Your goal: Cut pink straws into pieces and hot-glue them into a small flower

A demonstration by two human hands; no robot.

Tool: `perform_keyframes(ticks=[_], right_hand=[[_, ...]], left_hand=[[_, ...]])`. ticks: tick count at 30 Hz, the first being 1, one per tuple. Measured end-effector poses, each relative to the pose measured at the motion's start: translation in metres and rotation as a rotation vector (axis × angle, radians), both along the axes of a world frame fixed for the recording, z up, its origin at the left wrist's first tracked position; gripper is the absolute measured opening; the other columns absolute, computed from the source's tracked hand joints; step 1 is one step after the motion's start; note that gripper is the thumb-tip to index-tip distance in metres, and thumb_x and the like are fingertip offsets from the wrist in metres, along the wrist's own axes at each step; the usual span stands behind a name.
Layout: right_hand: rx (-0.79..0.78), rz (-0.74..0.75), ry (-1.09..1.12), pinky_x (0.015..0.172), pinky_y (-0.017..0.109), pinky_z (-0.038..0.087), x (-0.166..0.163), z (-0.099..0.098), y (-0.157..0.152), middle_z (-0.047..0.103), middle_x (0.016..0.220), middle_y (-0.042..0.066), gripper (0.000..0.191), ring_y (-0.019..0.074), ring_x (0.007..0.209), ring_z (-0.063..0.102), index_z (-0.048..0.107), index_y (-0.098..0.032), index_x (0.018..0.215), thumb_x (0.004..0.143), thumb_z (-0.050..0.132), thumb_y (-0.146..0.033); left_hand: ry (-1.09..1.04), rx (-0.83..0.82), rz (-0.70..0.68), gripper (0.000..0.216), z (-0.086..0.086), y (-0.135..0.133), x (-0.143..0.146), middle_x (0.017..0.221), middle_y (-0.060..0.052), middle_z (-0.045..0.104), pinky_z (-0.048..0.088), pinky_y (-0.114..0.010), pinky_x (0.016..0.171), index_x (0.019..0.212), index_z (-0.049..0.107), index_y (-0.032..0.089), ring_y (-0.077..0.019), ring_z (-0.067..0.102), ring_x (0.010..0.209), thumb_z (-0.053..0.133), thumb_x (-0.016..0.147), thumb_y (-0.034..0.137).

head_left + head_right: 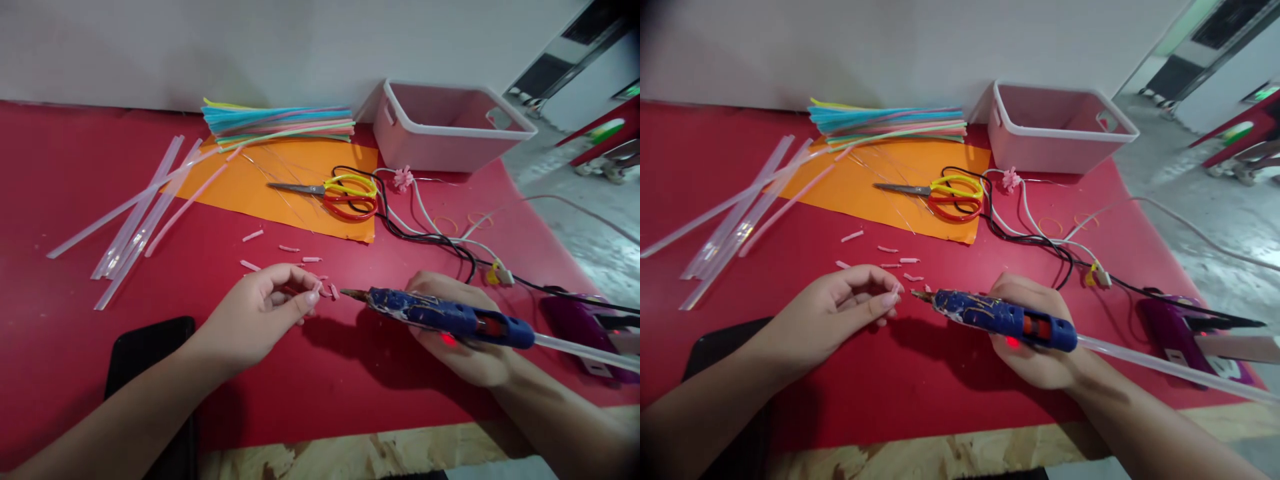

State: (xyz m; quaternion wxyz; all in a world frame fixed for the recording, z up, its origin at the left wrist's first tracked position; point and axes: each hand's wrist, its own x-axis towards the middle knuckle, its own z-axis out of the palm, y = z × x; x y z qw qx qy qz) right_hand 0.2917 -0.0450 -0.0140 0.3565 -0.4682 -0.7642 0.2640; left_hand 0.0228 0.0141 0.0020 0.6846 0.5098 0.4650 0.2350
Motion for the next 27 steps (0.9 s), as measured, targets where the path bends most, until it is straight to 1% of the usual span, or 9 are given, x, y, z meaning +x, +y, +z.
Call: perform_keyframes(ticks=[3, 5, 9, 11, 18, 23, 27], right_hand=[[-0.018, 0.034, -0.004, 0.054, 0.024, 0.046, -0.0018, 0.0015, 0.0000, 0.063, 0.071, 0.002, 0.006, 0.0124, 0.058, 0.059, 0.062, -0.019, 0.083, 0.083, 0.062, -0.013], [-0.012, 0.048, -0.001, 0.053, 0.024, 0.046, -0.0022, 0.0015, -0.0004, 0.063, 0.071, 0.002, 0.006, 0.0124, 0.058, 0.059, 0.062, -0.019, 0.083, 0.084, 0.061, -0.014], [-0.026, 0.024, -0.010, 0.052, 0.024, 0.043, -0.0017, -0.0007, -0.0017, 0.061, 0.070, 0.001, 0.006, 0.0121, 0.057, 0.056, 0.060, -0.020, 0.082, 0.084, 0.061, -0.015], [-0.045, 0.012, -0.013, 0.051, 0.024, 0.042, -0.0012, -0.0018, -0.0023, 0.060, 0.069, 0.001, 0.007, 0.0117, 0.057, 0.055, 0.059, -0.020, 0.081, 0.084, 0.061, -0.015], [-0.063, 0.023, -0.014, 0.054, 0.025, 0.043, 0.0006, -0.0018, -0.0032, 0.061, 0.070, 0.001, 0.007, 0.0124, 0.059, 0.057, 0.060, -0.021, 0.082, 0.084, 0.061, -0.015], [-0.064, 0.025, -0.015, 0.055, 0.026, 0.044, 0.0019, -0.0030, -0.0037, 0.062, 0.071, 0.002, 0.008, 0.0139, 0.060, 0.058, 0.061, -0.021, 0.083, 0.084, 0.062, -0.014], [-0.064, 0.047, -0.012, 0.055, 0.026, 0.045, 0.0016, -0.0012, -0.0031, 0.062, 0.072, 0.002, 0.009, 0.0139, 0.060, 0.058, 0.061, -0.022, 0.085, 0.084, 0.061, -0.013]], left_hand=[[-0.024, 0.054, 0.002, 0.008, 0.0013, -0.0029, 0.0012, 0.074, 0.005, 0.064, 0.047, -0.018, 0.064, 0.085, 0.068, 0.018, -0.0079, 0.057, 0.067, 0.075, 0.086, 0.022], [-0.035, 0.059, -0.006, 0.009, 0.0013, -0.0044, 0.0016, 0.075, 0.005, 0.065, 0.046, -0.017, 0.064, 0.084, 0.068, 0.019, -0.0075, 0.056, 0.068, 0.076, 0.086, 0.023], [-0.043, 0.006, -0.013, 0.012, -0.0016, -0.0050, -0.0003, 0.083, 0.003, 0.069, 0.049, -0.017, 0.072, 0.088, 0.070, 0.019, -0.0081, 0.063, 0.077, 0.078, 0.085, 0.027], [-0.036, -0.020, -0.009, 0.015, -0.0029, -0.0047, -0.0016, 0.085, 0.003, 0.069, 0.050, -0.017, 0.073, 0.090, 0.070, 0.020, -0.0086, 0.064, 0.080, 0.080, 0.085, 0.030], [-0.019, -0.003, -0.019, 0.014, 0.0022, -0.0038, 0.0000, 0.074, 0.006, 0.065, 0.045, -0.016, 0.064, 0.080, 0.069, 0.019, -0.0066, 0.058, 0.070, 0.080, 0.084, 0.027], [-0.016, -0.043, -0.066, 0.014, 0.0049, -0.0029, -0.0009, 0.071, 0.006, 0.065, 0.042, -0.017, 0.061, 0.079, 0.070, 0.019, -0.0066, 0.055, 0.067, 0.079, 0.084, 0.027], [-0.016, -0.072, -0.077, 0.012, 0.0057, -0.0023, -0.0021, 0.067, 0.007, 0.063, 0.041, -0.017, 0.059, 0.078, 0.069, 0.019, -0.0061, 0.053, 0.063, 0.078, 0.085, 0.024]])
